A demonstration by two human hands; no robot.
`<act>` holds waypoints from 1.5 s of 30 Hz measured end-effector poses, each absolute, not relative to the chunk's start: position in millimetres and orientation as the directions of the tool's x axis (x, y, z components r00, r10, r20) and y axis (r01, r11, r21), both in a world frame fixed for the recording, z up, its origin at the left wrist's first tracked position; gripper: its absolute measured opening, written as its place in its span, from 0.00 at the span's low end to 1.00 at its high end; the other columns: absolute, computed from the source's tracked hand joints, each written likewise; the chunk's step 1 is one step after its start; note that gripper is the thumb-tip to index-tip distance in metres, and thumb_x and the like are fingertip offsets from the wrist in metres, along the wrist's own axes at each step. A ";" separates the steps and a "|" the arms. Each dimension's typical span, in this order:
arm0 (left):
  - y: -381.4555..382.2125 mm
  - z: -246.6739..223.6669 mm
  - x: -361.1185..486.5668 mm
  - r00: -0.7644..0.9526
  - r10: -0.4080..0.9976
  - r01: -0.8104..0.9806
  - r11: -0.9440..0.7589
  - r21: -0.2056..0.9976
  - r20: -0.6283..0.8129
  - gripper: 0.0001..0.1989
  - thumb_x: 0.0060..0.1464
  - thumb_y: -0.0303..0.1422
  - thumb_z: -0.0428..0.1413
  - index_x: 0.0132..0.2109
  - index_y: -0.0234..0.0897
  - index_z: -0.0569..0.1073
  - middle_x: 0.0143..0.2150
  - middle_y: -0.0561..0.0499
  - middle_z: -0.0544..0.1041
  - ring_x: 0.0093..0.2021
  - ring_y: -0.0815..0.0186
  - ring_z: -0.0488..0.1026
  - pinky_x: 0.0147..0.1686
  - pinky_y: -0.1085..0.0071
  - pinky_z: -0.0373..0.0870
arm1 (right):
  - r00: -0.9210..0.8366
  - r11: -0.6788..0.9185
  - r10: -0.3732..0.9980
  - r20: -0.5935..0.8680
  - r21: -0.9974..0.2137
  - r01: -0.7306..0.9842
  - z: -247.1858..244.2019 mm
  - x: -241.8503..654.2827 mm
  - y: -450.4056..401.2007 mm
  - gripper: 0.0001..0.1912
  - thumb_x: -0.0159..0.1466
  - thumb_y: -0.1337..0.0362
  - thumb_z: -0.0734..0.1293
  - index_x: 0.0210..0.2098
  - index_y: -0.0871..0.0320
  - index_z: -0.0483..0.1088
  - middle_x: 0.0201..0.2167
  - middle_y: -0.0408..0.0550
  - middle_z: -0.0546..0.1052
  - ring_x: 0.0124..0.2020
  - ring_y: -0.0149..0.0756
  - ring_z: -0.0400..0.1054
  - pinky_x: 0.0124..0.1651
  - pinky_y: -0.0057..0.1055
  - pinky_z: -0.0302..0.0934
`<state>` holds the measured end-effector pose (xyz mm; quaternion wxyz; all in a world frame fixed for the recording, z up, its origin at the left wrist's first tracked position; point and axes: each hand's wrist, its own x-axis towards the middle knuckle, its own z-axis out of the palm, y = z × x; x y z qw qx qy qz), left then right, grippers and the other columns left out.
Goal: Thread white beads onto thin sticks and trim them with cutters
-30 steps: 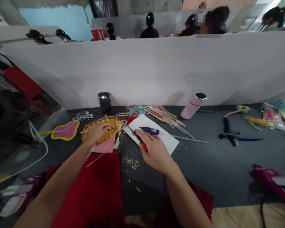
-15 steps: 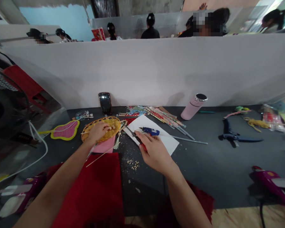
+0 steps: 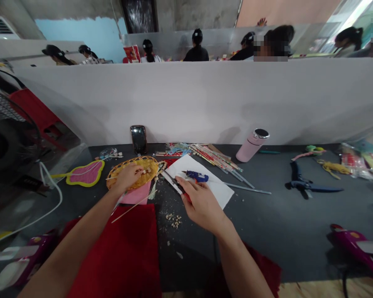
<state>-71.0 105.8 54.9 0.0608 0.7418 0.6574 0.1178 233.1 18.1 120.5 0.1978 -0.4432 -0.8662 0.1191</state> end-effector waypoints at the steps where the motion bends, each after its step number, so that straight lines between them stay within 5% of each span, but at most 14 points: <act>1: 105.8 55.5 -70.8 0.107 0.990 0.960 -0.125 0.249 0.087 0.13 0.57 0.36 0.48 0.37 0.41 0.76 0.39 0.47 0.75 0.43 0.61 0.69 0.43 0.68 0.62 | -0.527 0.578 0.815 0.238 -0.381 0.721 121.1 233.0 17.9 0.27 0.62 0.71 0.55 0.61 0.58 0.51 0.52 0.54 0.70 0.51 0.43 0.66 0.49 0.44 0.61; 22: 105.9 54.5 -70.2 0.103 0.992 0.964 -0.119 0.238 0.077 0.12 0.57 0.34 0.48 0.38 0.39 0.75 0.41 0.47 0.76 0.44 0.62 0.69 0.45 0.68 0.62 | -0.544 0.601 0.799 0.258 -0.398 0.693 121.2 234.7 16.6 0.27 0.62 0.71 0.54 0.61 0.57 0.52 0.50 0.54 0.71 0.48 0.44 0.68 0.48 0.44 0.63; 30: 104.6 55.4 -69.4 0.097 0.991 0.965 -0.116 0.234 0.094 0.11 0.56 0.34 0.49 0.36 0.39 0.76 0.39 0.47 0.76 0.43 0.62 0.70 0.44 0.68 0.62 | -0.499 0.541 0.835 0.231 -0.513 0.667 120.4 239.5 18.5 0.25 0.65 0.67 0.54 0.61 0.54 0.52 0.54 0.53 0.68 0.49 0.42 0.68 0.48 0.39 0.64; 36: 95.0 75.1 -59.6 0.095 0.979 0.953 -0.141 0.267 0.178 0.13 0.58 0.33 0.46 0.38 0.35 0.75 0.42 0.43 0.75 0.46 0.59 0.69 0.47 0.65 0.61 | -0.315 0.325 0.937 0.152 -0.710 0.625 116.5 242.7 27.8 0.16 0.64 0.61 0.57 0.50 0.58 0.59 0.34 0.49 0.76 0.30 0.36 0.72 0.34 0.32 0.66; 40: 74.1 93.8 -42.8 0.017 0.958 0.795 -0.186 0.577 0.286 0.11 0.56 0.36 0.50 0.38 0.37 0.75 0.40 0.46 0.77 0.42 0.61 0.72 0.42 0.67 0.65 | -0.177 0.142 0.982 0.059 -0.852 0.504 117.4 240.7 30.1 0.08 0.62 0.59 0.60 0.38 0.56 0.58 0.29 0.45 0.76 0.24 0.33 0.72 0.27 0.27 0.65; 45: 33.7 117.7 -12.5 -0.079 0.958 0.422 -0.220 0.880 0.277 0.11 0.52 0.38 0.54 0.38 0.36 0.75 0.36 0.49 0.77 0.35 0.64 0.73 0.36 0.71 0.68 | -0.107 -0.040 0.991 -0.086 -0.925 0.377 117.4 239.7 37.7 0.11 0.59 0.55 0.64 0.30 0.56 0.60 0.25 0.45 0.75 0.24 0.34 0.73 0.23 0.26 0.65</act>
